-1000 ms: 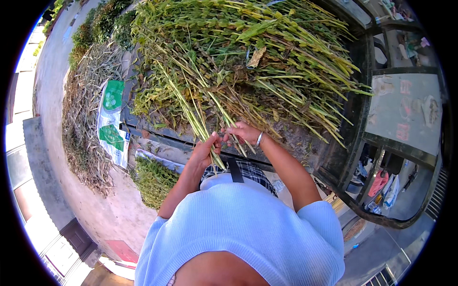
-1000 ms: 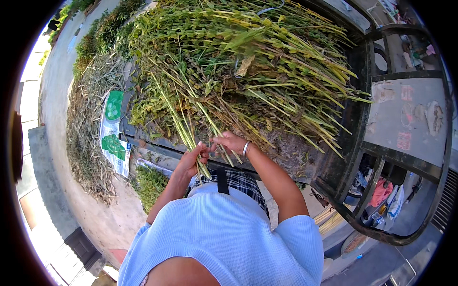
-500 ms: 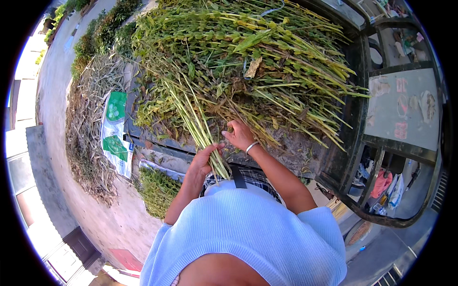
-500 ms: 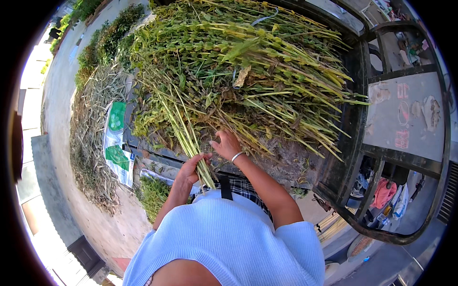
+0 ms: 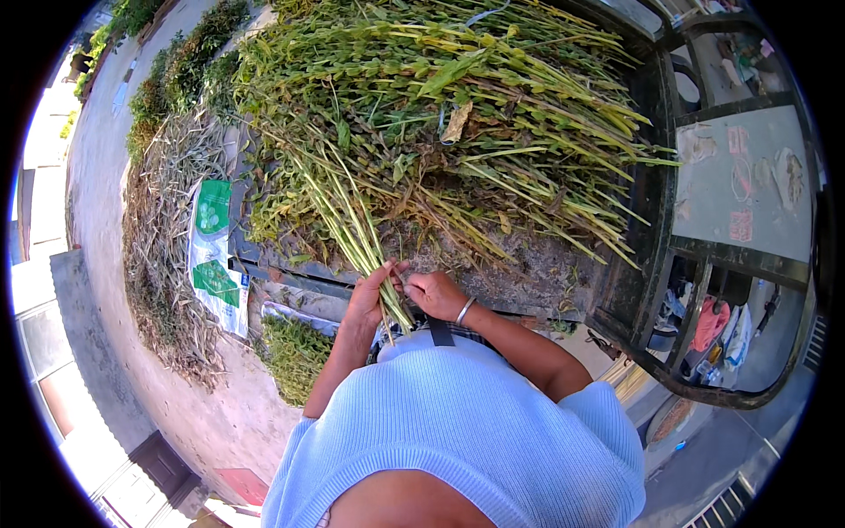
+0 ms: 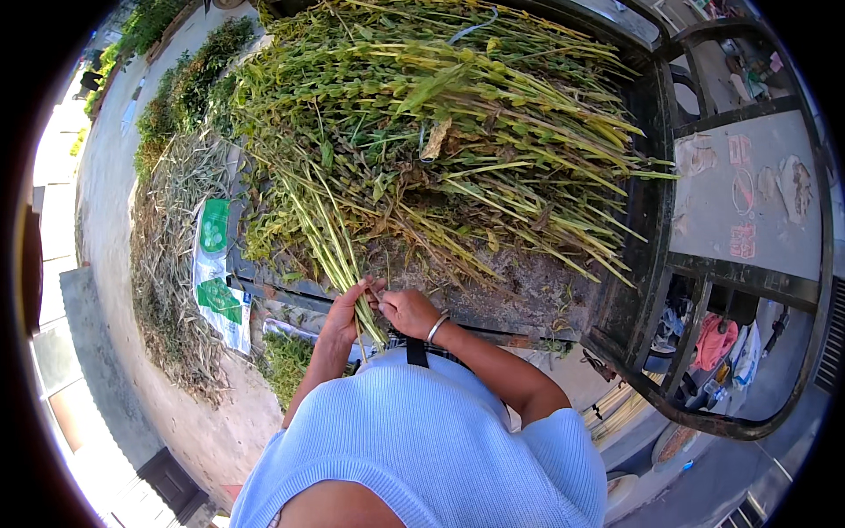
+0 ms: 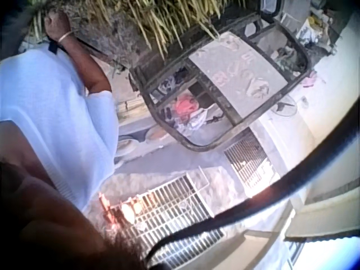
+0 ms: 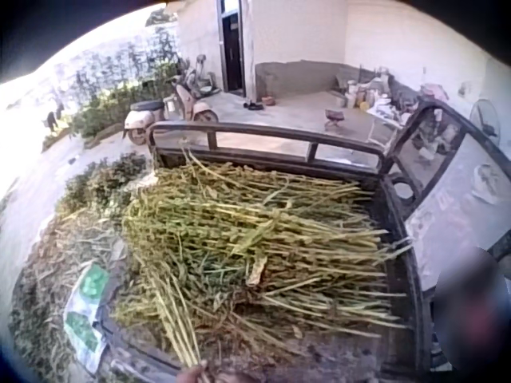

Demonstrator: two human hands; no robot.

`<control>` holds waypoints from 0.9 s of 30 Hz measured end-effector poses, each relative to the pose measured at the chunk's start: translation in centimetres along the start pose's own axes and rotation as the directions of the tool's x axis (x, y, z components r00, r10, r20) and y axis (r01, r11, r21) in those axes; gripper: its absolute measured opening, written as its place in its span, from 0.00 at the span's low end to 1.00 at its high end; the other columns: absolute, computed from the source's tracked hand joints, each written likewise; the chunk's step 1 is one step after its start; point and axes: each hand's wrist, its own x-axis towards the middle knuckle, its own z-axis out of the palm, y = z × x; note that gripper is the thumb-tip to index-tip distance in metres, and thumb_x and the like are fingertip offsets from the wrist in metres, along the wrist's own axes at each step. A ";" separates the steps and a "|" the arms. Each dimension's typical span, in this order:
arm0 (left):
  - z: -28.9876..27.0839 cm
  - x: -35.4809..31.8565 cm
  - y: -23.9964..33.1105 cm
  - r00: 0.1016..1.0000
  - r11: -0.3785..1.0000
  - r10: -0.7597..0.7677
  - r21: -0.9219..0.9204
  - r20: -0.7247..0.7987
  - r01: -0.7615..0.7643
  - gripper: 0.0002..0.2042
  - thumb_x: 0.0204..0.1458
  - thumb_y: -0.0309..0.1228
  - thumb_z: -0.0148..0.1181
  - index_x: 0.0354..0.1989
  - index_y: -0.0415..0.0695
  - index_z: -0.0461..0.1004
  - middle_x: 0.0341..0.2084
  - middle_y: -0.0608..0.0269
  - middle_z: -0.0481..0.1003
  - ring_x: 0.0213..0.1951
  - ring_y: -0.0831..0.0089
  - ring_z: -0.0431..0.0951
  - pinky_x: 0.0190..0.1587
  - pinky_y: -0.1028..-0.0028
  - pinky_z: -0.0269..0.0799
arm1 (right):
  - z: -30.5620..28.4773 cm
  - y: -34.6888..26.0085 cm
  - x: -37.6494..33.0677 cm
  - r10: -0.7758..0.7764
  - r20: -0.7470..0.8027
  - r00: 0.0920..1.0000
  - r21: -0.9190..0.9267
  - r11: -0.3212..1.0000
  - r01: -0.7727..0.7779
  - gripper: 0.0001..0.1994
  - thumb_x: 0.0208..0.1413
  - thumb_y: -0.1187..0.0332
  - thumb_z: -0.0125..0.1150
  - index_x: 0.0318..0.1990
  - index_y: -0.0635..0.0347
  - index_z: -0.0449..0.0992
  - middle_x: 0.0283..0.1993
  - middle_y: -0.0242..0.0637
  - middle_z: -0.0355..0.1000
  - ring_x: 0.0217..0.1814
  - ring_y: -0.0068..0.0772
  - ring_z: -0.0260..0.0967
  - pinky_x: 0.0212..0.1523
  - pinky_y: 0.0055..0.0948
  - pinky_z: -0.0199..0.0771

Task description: The person gathers long green plant stalks from a pile on a cart and arranges them into a bundle. They use a white plastic tie to secure the bundle, wrapping it around the stalks and tying a knot. The person repeats this process, handling the stalks and ties by hand.

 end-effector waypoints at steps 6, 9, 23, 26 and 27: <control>-0.1 0.0 1.4 0.983 0.995 -0.091 0.049 0.161 0.084 0.07 0.52 0.32 0.56 0.27 0.44 0.67 0.21 0.69 0.67 0.24 0.78 0.67 0.28 0.78 0.67 | -1.3 1.6 0.1 0.091 -0.046 0.995 -0.128 0.987 -0.096 0.14 0.49 0.56 0.58 0.27 0.60 0.71 0.25 0.45 0.69 0.28 0.48 0.68 0.28 0.42 0.65; 0.3 -0.6 1.7 0.975 0.995 -0.099 0.025 0.199 0.096 0.09 0.53 0.34 0.55 0.24 0.44 0.66 0.21 0.69 0.65 0.26 0.75 0.68 0.30 0.77 0.68 | -3.4 5.3 0.3 -0.004 -0.407 0.913 -0.566 0.786 -0.249 0.15 0.47 0.56 0.61 0.32 0.59 0.72 0.31 0.44 0.70 0.35 0.42 0.69 0.34 0.40 0.69; 1.6 -2.3 1.6 0.994 0.995 -0.049 0.086 0.100 0.041 0.08 0.56 0.32 0.52 0.30 0.41 0.68 0.21 0.67 0.67 0.24 0.77 0.67 0.28 0.76 0.69 | -5.2 2.8 3.5 0.137 0.394 0.909 0.614 0.697 -0.371 0.15 0.59 0.57 0.51 0.37 0.61 0.74 0.25 0.29 0.71 0.21 0.16 0.66 0.22 0.18 0.66; 1.4 -2.2 1.8 0.986 0.994 -0.025 0.113 0.164 0.007 0.09 0.55 0.35 0.53 0.35 0.41 0.70 0.23 0.66 0.71 0.23 0.79 0.67 0.28 0.77 0.70 | -2.3 3.3 5.7 0.114 0.391 0.913 0.355 0.897 -0.264 0.16 0.57 0.54 0.54 0.32 0.59 0.75 0.21 0.27 0.69 0.22 0.15 0.66 0.21 0.17 0.64; 0.8 -2.0 2.1 0.978 0.991 -0.036 0.134 0.207 0.008 0.09 0.55 0.35 0.54 0.36 0.41 0.70 0.24 0.65 0.72 0.23 0.79 0.68 0.28 0.77 0.70 | -1.7 2.6 6.0 0.127 0.356 0.926 0.357 0.897 -0.260 0.19 0.55 0.52 0.55 0.24 0.59 0.76 0.17 0.26 0.69 0.21 0.15 0.66 0.20 0.18 0.62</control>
